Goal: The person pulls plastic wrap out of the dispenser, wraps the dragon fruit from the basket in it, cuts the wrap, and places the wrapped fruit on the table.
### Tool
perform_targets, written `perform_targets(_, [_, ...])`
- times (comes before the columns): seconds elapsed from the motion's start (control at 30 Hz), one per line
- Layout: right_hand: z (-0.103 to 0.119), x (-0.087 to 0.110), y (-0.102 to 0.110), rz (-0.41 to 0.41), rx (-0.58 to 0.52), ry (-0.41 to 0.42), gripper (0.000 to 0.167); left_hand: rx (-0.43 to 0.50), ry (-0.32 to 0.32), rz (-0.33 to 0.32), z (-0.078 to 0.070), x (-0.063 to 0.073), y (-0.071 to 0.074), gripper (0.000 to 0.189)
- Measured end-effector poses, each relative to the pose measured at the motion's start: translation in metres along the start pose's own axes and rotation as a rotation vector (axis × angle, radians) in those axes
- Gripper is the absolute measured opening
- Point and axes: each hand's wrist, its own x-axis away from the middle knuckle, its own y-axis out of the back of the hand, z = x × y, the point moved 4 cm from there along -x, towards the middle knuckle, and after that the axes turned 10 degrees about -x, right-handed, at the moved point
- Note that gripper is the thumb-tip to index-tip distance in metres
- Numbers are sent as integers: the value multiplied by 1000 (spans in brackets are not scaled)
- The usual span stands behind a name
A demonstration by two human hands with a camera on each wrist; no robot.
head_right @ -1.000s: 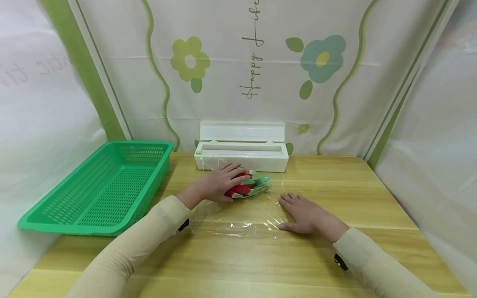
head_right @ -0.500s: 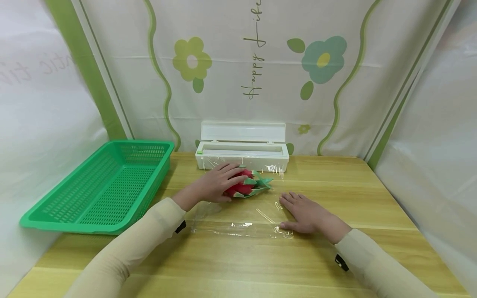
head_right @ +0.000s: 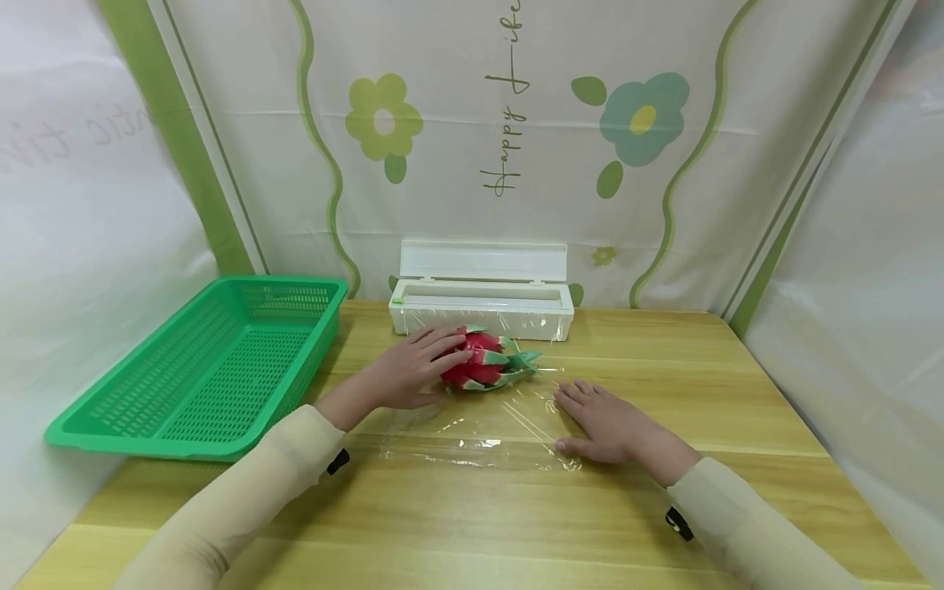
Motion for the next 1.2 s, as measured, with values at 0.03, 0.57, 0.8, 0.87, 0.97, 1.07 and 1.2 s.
perform_targets(0.03, [0, 0, 0, 0, 0, 3, 85, -4, 1, 7, 0, 2, 0, 79])
perform_targets(0.57, [3, 12, 7, -29, 5, 3, 84, 16, 36, 74, -2, 31, 12, 85])
perform_targets(0.8, [8, 16, 10, -40, 7, 4, 80, 30, 68, 91, -7, 42, 17, 83])
perform_targets(0.87, [11, 17, 11, -50, 4, 8, 80, 27, 72, 107, -9, 46, 20, 83])
perform_targets(0.97, [16, 18, 11, -63, 5, 38, 79, 17, 72, 127, -14, 51, 22, 82])
perform_targets(1.07, [22, 18, 11, -65, 5, 71, 78, 28, 74, 125, -20, 58, 23, 81])
perform_targets(1.2, [28, 19, 9, -55, 4, 96, 75, 69, 89, 121, -28, 69, 25, 77])
